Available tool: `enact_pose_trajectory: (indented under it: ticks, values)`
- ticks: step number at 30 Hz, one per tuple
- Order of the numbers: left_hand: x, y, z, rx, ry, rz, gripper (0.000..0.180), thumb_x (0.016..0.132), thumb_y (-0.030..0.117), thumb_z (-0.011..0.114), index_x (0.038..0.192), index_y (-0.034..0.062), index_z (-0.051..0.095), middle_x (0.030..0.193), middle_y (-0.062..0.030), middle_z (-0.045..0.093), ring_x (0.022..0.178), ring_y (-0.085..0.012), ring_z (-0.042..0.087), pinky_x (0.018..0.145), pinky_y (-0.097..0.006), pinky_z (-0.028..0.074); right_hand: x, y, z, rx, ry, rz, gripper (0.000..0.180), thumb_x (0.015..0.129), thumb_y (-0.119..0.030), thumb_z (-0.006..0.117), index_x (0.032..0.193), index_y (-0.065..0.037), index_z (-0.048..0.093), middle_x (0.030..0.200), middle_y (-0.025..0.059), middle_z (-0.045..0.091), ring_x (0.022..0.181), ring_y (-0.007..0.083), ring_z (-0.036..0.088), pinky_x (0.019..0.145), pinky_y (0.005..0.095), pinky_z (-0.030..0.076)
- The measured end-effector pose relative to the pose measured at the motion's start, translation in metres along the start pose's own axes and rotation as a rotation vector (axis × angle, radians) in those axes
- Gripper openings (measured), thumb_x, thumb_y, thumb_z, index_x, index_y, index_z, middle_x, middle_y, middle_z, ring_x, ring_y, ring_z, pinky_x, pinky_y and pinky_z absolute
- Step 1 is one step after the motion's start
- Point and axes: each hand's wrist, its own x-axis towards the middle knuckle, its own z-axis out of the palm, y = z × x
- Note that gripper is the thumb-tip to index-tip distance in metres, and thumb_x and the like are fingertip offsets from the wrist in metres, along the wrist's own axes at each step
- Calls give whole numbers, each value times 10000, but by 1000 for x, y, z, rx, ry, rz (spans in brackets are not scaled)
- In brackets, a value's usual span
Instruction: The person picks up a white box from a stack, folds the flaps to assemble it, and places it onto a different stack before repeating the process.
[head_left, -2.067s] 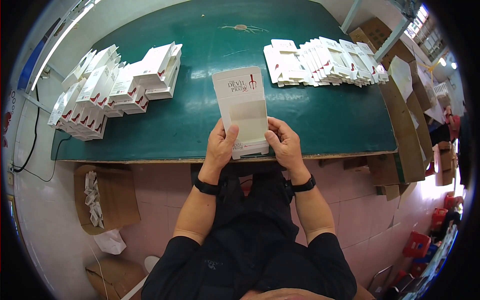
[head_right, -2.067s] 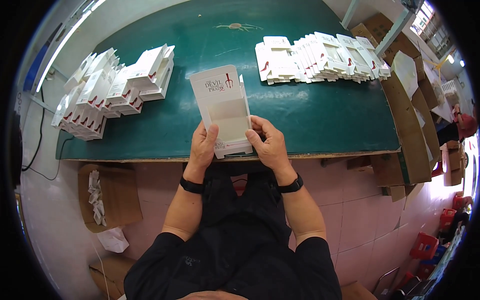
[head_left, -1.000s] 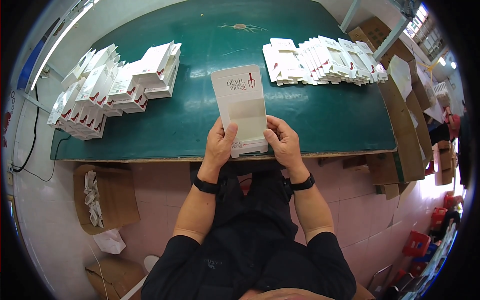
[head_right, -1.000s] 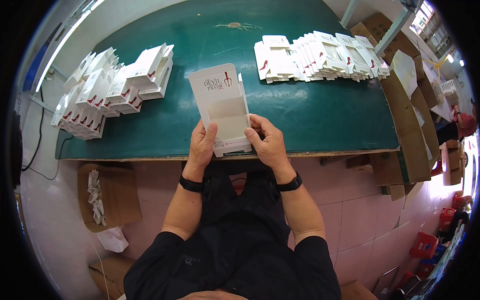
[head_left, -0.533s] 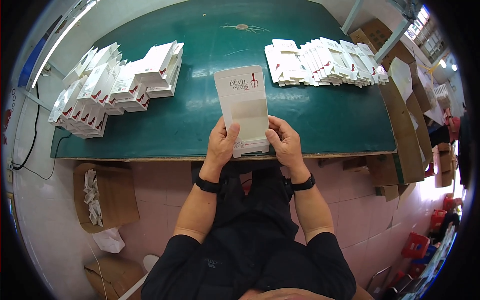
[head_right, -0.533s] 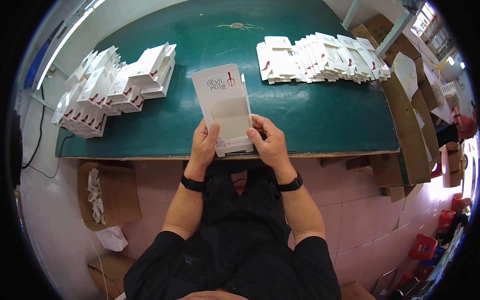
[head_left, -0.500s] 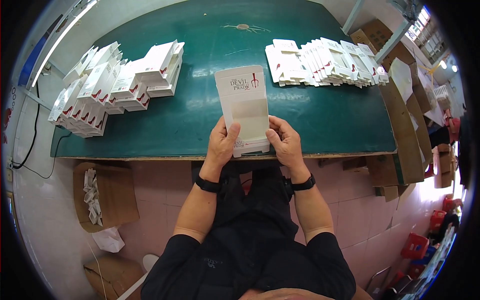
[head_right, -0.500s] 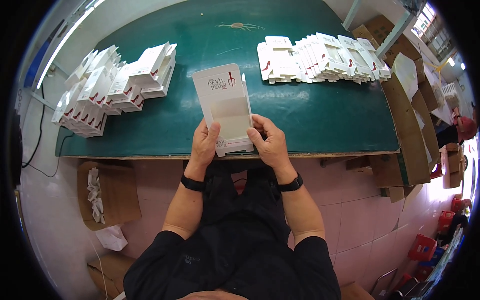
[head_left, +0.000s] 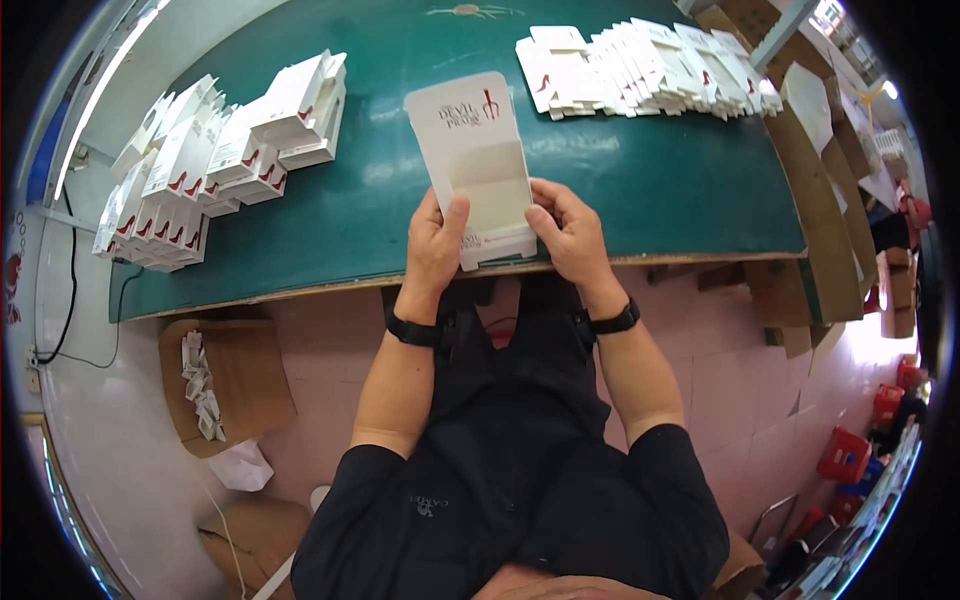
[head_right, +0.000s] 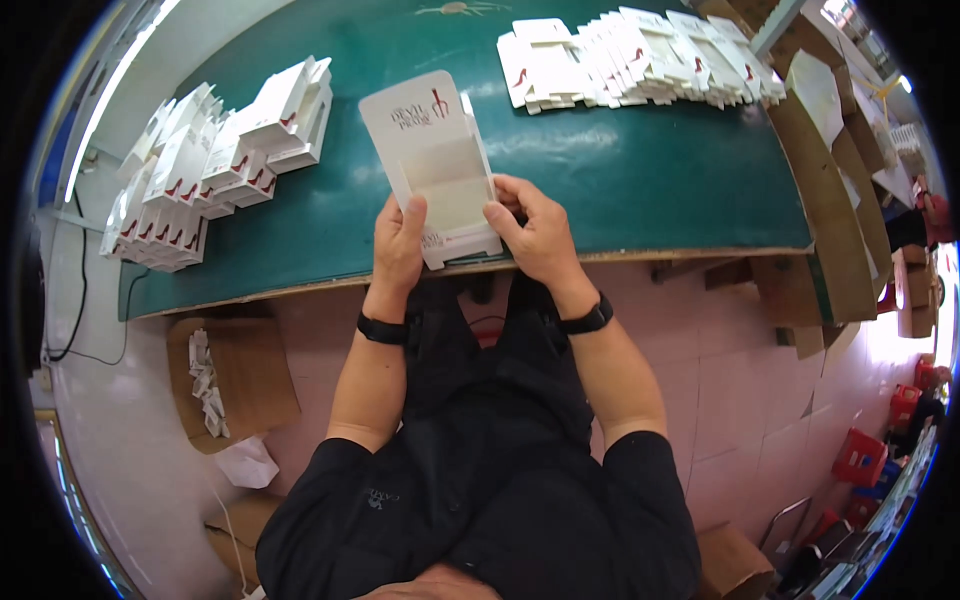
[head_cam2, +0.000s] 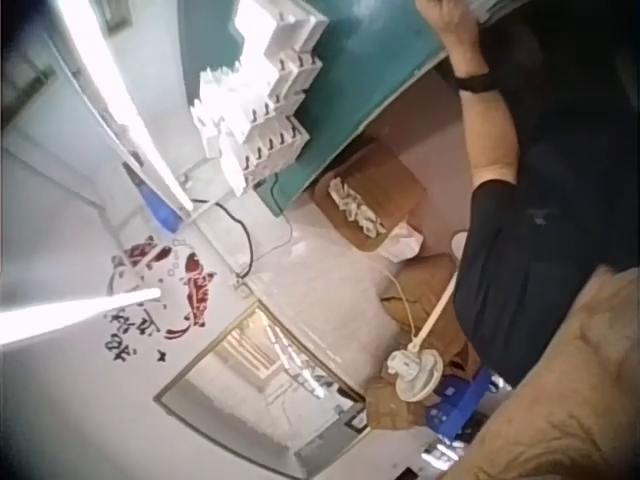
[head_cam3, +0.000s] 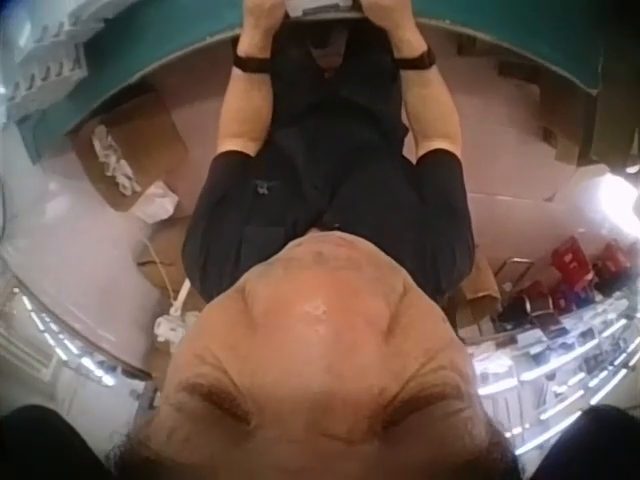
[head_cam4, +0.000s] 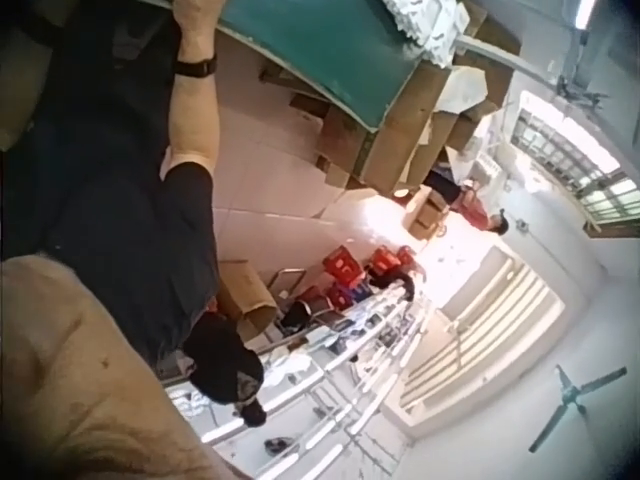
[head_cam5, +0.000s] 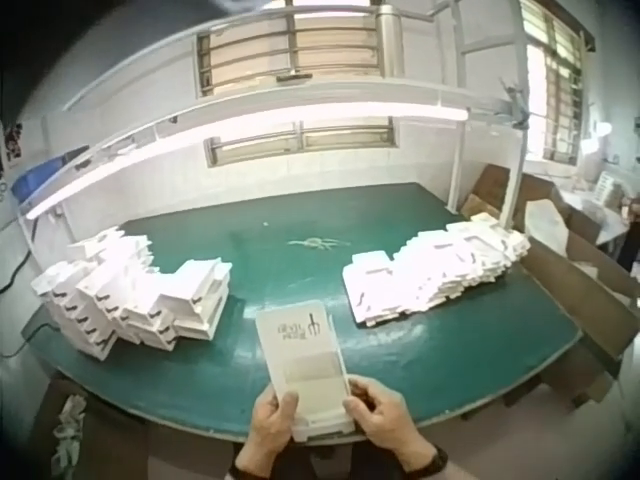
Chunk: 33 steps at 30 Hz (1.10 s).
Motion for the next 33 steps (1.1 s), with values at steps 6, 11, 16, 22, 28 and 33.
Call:
enact_pose_trajectory:
  ticks: [6, 11, 16, 22, 28, 33]
  values:
    - [1, -2, 1, -26, 7, 15, 501, 1104, 375, 594, 1380, -42, 576, 1289, -102, 686, 1145, -147, 636, 984, -298, 507, 3, 5, 1, 6, 2, -26, 374, 998, -187, 739, 1304, 16, 667, 1088, 98, 777, 965, 149, 722, 876, 307, 577]
    - [-2, -2, 2, -31, 12, 9, 505, 1102, 377, 597, 1382, -43, 575, 1286, -101, 686, 1144, -143, 635, 982, -298, 507, -2, 1, 0, 16, -7, -19, 378, 999, -190, 738, 1307, 16, 666, 1086, 106, 777, 974, 154, 727, 886, 310, 581]
    - [-3, -3, 1, -35, 13, 19, 522, 1098, 387, 603, 1389, -45, 569, 1293, -102, 683, 1148, -146, 635, 984, -299, 506, -3, -2, -2, -29, -64, -16, 403, 1055, -204, 682, 1371, 38, 623, 1197, 93, 744, 1074, 136, 689, 944, 292, 552]
    - [1, -2, 2, -57, 1, 11, 551, 1092, 404, 607, 1403, -48, 556, 1310, -107, 676, 1166, -152, 631, 997, -303, 502, -1, -3, -4, -76, -55, -43, 428, 1041, -230, 703, 1367, 35, 625, 1180, 108, 752, 1060, 153, 704, 945, 305, 558]
    - [2, -3, 1, -72, 0, -16, 565, 1091, 415, 605, 1411, -48, 550, 1323, -110, 671, 1183, -157, 627, 1009, -303, 496, -1, -4, -3, -69, -44, -56, 440, 1034, -234, 713, 1367, 39, 624, 1171, 113, 755, 1049, 158, 707, 950, 307, 556]
    - [1, -6, -1, -68, 8, -29, 563, 1091, 412, 606, 1413, -46, 550, 1324, -109, 671, 1180, -156, 628, 1008, -304, 497, 0, -4, -1, -14, -4, -61, 417, 993, -217, 755, 1322, 19, 656, 1107, 134, 770, 1005, 195, 743, 925, 332, 587]
